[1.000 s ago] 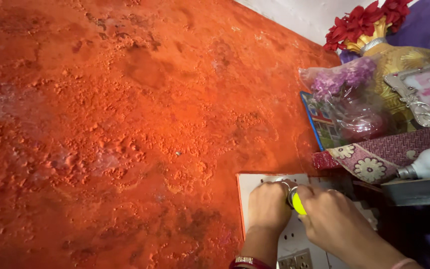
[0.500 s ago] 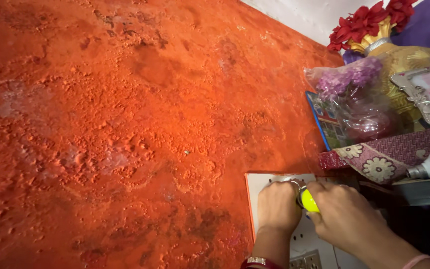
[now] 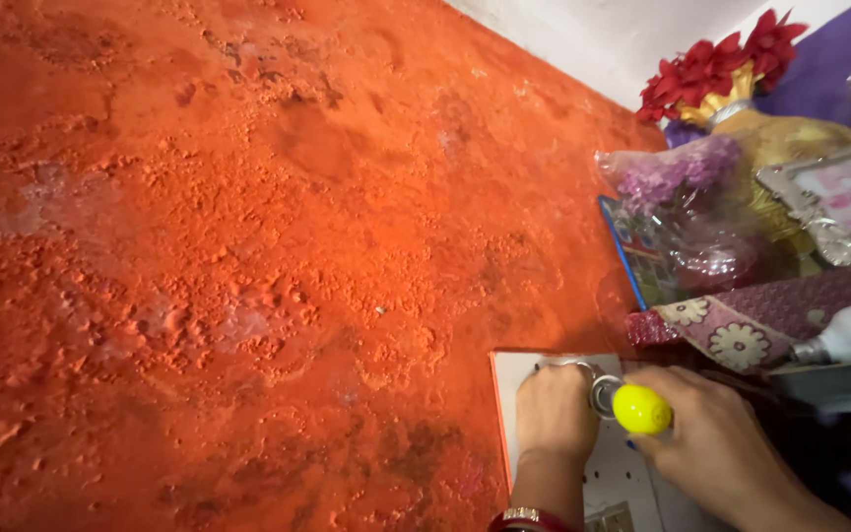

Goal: The person removes a yellow light bulb from a wall-mounted socket, then installs a white light bulb into the same socket. The person handles the bulbs by hand and secures them by twisting into the socket.

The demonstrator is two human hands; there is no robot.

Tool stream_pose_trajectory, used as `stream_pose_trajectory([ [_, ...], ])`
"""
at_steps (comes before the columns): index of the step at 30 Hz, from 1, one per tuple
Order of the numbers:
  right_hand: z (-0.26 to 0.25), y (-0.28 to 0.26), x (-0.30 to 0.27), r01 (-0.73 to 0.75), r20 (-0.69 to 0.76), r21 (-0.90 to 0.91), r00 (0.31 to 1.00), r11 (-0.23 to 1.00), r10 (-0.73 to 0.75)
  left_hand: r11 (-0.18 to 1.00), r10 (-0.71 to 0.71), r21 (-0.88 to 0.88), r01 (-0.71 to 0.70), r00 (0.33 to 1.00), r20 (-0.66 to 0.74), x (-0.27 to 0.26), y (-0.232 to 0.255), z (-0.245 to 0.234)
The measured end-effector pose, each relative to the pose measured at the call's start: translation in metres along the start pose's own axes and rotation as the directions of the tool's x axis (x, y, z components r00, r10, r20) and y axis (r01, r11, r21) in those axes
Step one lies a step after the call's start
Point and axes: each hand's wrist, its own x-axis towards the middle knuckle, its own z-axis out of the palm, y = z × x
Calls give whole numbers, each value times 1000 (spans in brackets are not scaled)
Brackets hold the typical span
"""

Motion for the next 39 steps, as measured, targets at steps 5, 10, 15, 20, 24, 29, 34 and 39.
stream_pose_trajectory([
  [5, 2, 17, 1, -217, 48, 85, 976, 973, 213, 1000, -5, -31, 4, 1000, -9, 1, 0, 0],
  [10, 0, 19, 6, -302, 96, 100, 951, 948, 293, 998, -56, -2, 57, 998, 32, 4, 1, 1],
  [15, -1, 18, 11, -168, 75, 31, 983, 985, 165, 997, -73, 27, 72, 996, 43, 5, 5, -1],
  [20, -10, 8, 12, 36, 99, -26, 995, 999, -33, 998, -55, -35, 55, 998, 13, 4, 8, -3],
  [24, -20, -11, 17, -71, 280, -174, 953, 982, 119, 998, -39, 39, 39, 999, 14, 3, 10, -2],
  [29, -24, -24, 30, 14, 345, -267, 935, 963, 83, 999, 25, 25, -24, 999, -22, -1, 10, -3],
  [34, -19, -14, 20, -14, 391, -288, 911, 957, 131, 994, 8, 106, -6, 1000, -22, -2, 10, 1],
  [39, -13, -8, 20, 115, 399, -289, 917, 950, 10, 995, 21, 94, -15, 998, -65, -5, 12, 3],
])
